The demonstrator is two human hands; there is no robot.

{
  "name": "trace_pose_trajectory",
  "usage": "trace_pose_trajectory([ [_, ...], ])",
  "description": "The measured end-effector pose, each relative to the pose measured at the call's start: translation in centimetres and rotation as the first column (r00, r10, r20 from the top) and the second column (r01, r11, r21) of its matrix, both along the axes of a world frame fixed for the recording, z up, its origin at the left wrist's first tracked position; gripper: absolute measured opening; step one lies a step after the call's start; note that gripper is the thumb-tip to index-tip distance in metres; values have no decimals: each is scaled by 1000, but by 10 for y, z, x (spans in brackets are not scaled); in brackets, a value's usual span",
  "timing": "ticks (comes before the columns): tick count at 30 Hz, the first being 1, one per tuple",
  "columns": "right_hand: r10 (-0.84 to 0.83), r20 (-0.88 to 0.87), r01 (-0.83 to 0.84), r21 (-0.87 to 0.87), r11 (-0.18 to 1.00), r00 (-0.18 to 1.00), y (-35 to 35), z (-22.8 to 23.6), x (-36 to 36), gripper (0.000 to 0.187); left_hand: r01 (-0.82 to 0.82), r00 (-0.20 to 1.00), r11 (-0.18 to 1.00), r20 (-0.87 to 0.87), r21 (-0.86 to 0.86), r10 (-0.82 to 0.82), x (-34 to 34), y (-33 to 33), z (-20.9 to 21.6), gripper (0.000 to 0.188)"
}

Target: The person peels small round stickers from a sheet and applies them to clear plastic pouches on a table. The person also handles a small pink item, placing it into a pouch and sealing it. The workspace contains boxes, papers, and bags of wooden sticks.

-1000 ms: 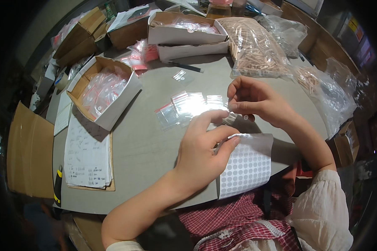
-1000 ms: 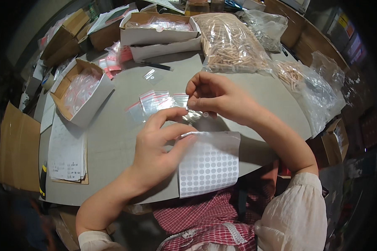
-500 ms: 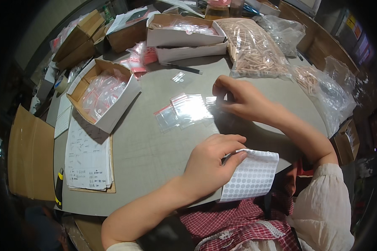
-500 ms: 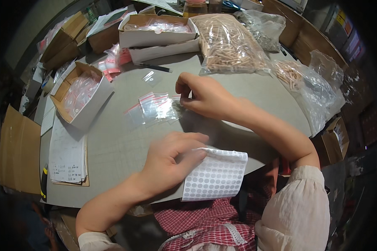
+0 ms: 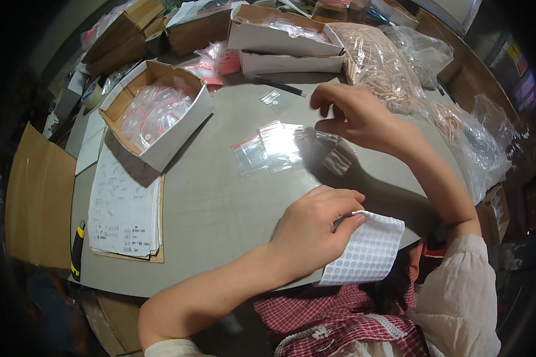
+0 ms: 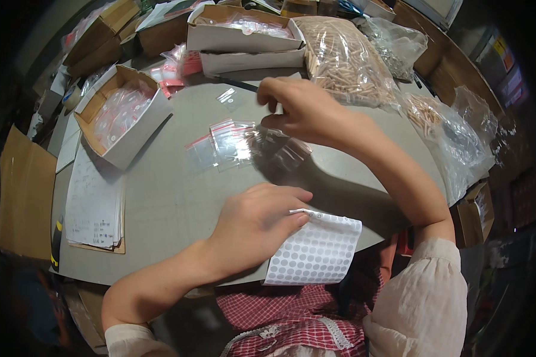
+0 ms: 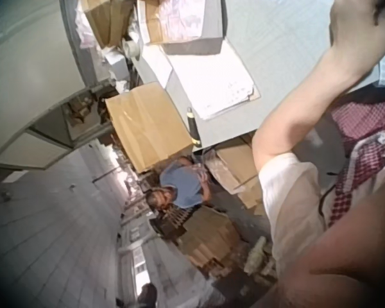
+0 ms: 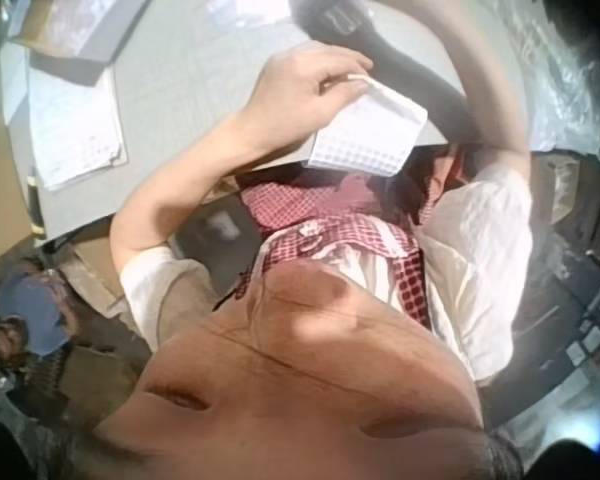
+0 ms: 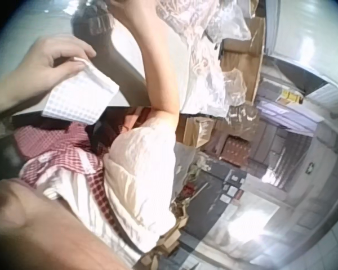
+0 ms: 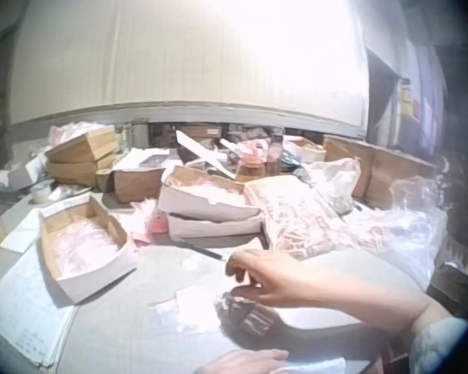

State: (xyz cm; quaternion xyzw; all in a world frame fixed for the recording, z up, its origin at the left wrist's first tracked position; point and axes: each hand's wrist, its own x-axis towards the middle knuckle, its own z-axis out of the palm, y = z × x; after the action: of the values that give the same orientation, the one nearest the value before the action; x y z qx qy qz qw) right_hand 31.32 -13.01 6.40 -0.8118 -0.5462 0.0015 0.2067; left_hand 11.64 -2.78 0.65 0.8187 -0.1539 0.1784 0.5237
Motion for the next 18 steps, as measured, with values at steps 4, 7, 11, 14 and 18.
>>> trace_pose_trajectory([
  [4, 271, -384, -231, 149, 962, 882, 8, -7, -19, 28, 3, 1000, 1000, 20, 24, -4, 1, 1, -1, 12],
  [7, 285, -221, -258, 140, 956, 933, 13, -11, -24, 29, 10, 1000, 1000, 20, 16, -10, 1, 1, -1, 13],
  [11, 269, -49, -258, 160, 953, 962, 15, -24, -33, 32, 2, 1000, 1000, 30, -7, -2, 0, 0, -4, 14],
  [14, 243, 101, -249, 59, 967, 965, 15, -33, -36, 33, 3, 1000, 1000, 8, -24, -3, -2, -1, -3, 15],
  [18, 109, 203, -113, 6, 994, 973, 17, -42, -27, 34, -11, 1000, 1000, 6, -23, 11, -3, -1, -4, 15],
])
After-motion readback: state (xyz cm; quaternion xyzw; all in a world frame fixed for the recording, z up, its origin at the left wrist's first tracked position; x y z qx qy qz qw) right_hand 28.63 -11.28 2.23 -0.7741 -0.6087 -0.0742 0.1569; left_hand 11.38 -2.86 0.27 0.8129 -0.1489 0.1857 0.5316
